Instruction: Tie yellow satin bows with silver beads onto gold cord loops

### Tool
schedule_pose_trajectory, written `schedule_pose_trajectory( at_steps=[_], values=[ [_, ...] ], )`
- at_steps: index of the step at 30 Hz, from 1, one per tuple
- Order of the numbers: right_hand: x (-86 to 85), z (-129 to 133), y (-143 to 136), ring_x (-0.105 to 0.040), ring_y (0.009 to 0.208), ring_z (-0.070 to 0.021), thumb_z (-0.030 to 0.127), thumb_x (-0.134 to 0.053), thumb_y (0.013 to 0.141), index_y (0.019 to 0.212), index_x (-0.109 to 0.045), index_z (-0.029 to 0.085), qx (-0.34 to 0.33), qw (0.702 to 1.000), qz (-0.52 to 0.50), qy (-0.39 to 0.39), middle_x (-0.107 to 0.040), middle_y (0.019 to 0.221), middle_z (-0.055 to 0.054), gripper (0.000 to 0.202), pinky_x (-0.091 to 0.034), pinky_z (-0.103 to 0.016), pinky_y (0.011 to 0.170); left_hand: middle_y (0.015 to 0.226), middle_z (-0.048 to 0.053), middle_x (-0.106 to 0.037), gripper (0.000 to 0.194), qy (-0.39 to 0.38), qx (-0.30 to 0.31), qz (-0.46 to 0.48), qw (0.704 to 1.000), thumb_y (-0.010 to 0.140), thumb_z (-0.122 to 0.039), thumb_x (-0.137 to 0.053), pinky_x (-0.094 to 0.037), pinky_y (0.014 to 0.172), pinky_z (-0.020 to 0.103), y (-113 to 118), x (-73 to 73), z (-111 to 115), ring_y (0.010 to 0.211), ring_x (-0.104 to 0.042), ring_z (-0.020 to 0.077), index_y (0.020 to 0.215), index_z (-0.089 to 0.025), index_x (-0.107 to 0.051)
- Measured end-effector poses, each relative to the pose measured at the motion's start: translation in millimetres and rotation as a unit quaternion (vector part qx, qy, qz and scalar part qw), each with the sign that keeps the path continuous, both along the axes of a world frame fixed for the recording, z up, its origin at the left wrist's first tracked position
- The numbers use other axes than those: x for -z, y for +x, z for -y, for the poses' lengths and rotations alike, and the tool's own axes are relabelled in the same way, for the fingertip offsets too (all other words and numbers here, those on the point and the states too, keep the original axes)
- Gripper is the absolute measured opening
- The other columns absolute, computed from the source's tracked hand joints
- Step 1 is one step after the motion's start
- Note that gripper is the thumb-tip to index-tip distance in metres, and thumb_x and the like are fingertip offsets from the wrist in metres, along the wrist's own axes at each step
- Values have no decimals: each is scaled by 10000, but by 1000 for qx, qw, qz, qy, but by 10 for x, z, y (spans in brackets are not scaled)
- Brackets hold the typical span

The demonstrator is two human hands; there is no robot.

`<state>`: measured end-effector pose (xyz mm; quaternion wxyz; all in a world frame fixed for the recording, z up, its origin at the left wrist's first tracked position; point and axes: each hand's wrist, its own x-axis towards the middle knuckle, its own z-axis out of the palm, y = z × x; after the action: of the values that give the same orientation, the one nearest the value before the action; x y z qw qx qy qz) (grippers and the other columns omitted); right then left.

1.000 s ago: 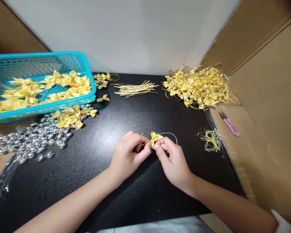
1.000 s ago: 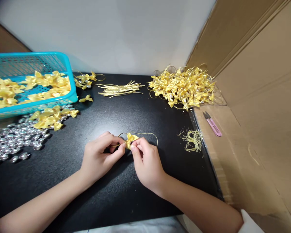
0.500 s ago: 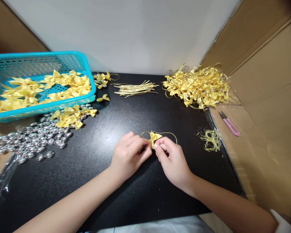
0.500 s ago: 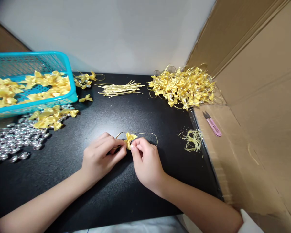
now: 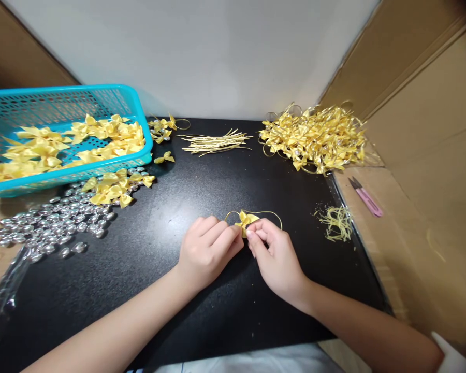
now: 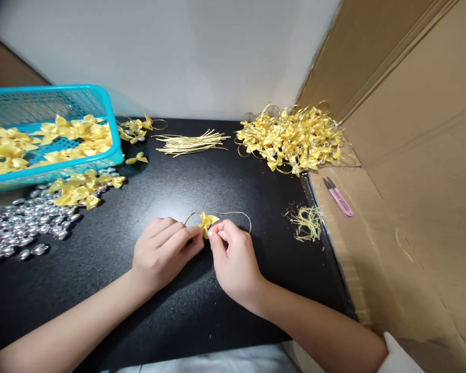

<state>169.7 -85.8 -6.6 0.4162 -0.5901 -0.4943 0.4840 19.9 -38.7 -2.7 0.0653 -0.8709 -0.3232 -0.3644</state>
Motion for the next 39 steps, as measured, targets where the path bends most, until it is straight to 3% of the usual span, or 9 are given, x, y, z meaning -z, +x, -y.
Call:
schedule_pose_trajectory(
  at_steps=[11, 24, 33, 39],
  values=[
    [0, -26, 6, -403, 510, -89, 351, -491, 923, 787, -513, 185, 5, 1000, -11, -5, -456, 569, 52, 216, -296, -223, 495, 534, -38, -487, 34, -124, -10, 70, 990, 822, -166, -666, -366, 545, 260, -8, 21, 12, 541, -453, 123, 788, -166, -665],
    [6, -27, 1, -431, 522, -90, 333, -496, 912, 813, -531, 178, 8, 1000, -28, -3, -455, 585, 49, 187, -339, -216, 509, 525, -44, -500, 37, -133, -14, 77, 988, 830, -167, -657, -359, 543, 261, -15, -5, 12, 533, -457, 119, 803, -189, -666],
    [-29, -17, 9, -365, 498, -87, 328, -479, 920, 797, -515, 189, -3, 1000, -7, -20, -414, 551, 63, 189, -267, -227, 482, 584, -33, -566, 28, -149, -23, 79, 985, 846, -167, -642, -399, 561, 250, -28, -14, 19, 552, -494, 116, 871, -177, -643],
    [-18, -19, 15, -375, 498, -86, 343, -489, 916, 800, -519, 186, 1, 1000, -15, -21, -431, 559, 56, 198, -277, -221, 476, 563, -57, -529, 58, -253, -36, 125, 959, 862, -150, -584, -414, 508, 193, -38, -43, 18, 494, -505, 79, 855, -179, -634]
  ],
)
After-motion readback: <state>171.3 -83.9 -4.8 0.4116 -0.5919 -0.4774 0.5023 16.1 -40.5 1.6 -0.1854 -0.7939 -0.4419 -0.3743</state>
